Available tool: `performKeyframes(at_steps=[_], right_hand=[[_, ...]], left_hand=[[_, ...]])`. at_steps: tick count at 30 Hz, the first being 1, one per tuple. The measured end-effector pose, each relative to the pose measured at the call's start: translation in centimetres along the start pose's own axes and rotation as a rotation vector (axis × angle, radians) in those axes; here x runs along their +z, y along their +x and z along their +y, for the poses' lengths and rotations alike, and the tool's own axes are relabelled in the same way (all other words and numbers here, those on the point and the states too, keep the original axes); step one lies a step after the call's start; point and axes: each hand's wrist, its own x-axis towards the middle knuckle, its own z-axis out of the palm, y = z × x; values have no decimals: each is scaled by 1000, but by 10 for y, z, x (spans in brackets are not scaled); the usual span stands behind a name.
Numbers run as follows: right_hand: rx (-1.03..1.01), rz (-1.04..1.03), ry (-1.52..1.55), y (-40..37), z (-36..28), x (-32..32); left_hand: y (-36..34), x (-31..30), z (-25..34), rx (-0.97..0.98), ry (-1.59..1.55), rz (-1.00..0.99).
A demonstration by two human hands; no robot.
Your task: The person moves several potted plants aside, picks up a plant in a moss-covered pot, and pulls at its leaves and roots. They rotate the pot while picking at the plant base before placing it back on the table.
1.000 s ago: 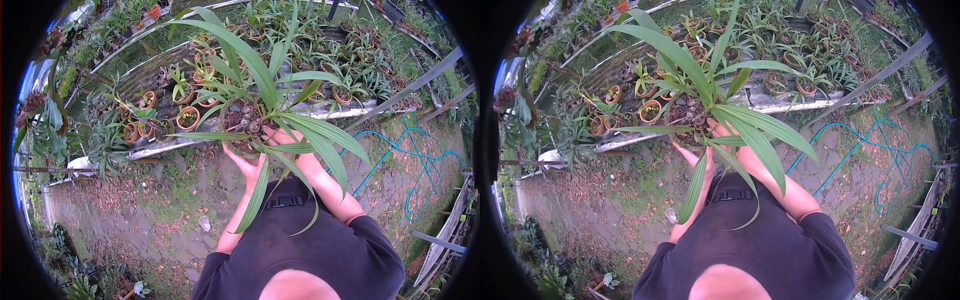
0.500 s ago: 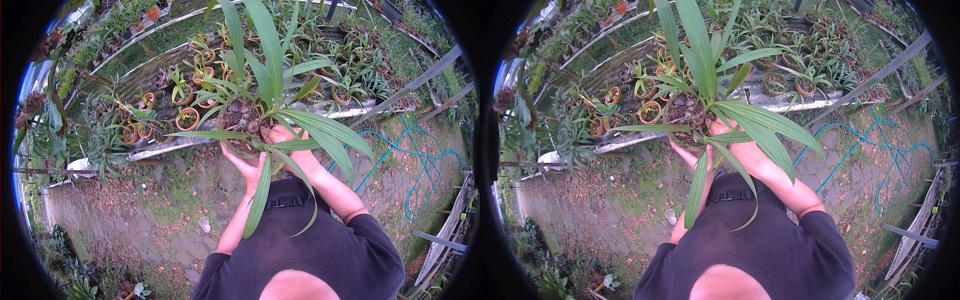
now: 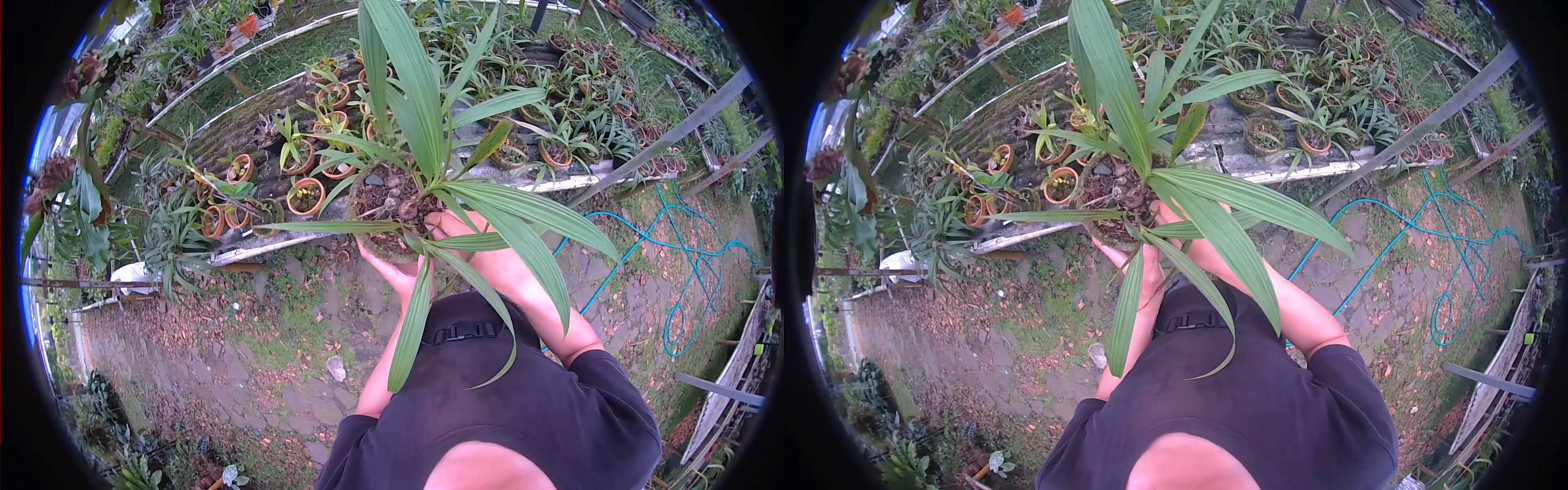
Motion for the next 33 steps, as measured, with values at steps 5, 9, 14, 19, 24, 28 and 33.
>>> performKeyframes(at_steps=[5,9,14,19,24,28,33], right_hand=[[-46,94,128,-18,-10,-46],[72,139,-4,-16,-26,-70],[-131,217,262,-28,36,19],[-212,277,51,-16,35,39],[-142,225,124,-3,28,34],[-121,214,166,1,30,39],[-90,208,232,1,34,44]], left_hand=[[-18,-39,-40,-55,-46,-23],[-25,-74,-60,-105,65,-225],[-17,-24,-33,94,74,-60],[-15,-23,-46,23,-28,7],[-9,-19,-37,52,19,19],[-8,-18,-34,67,47,24],[-7,-17,-34,76,63,28]])
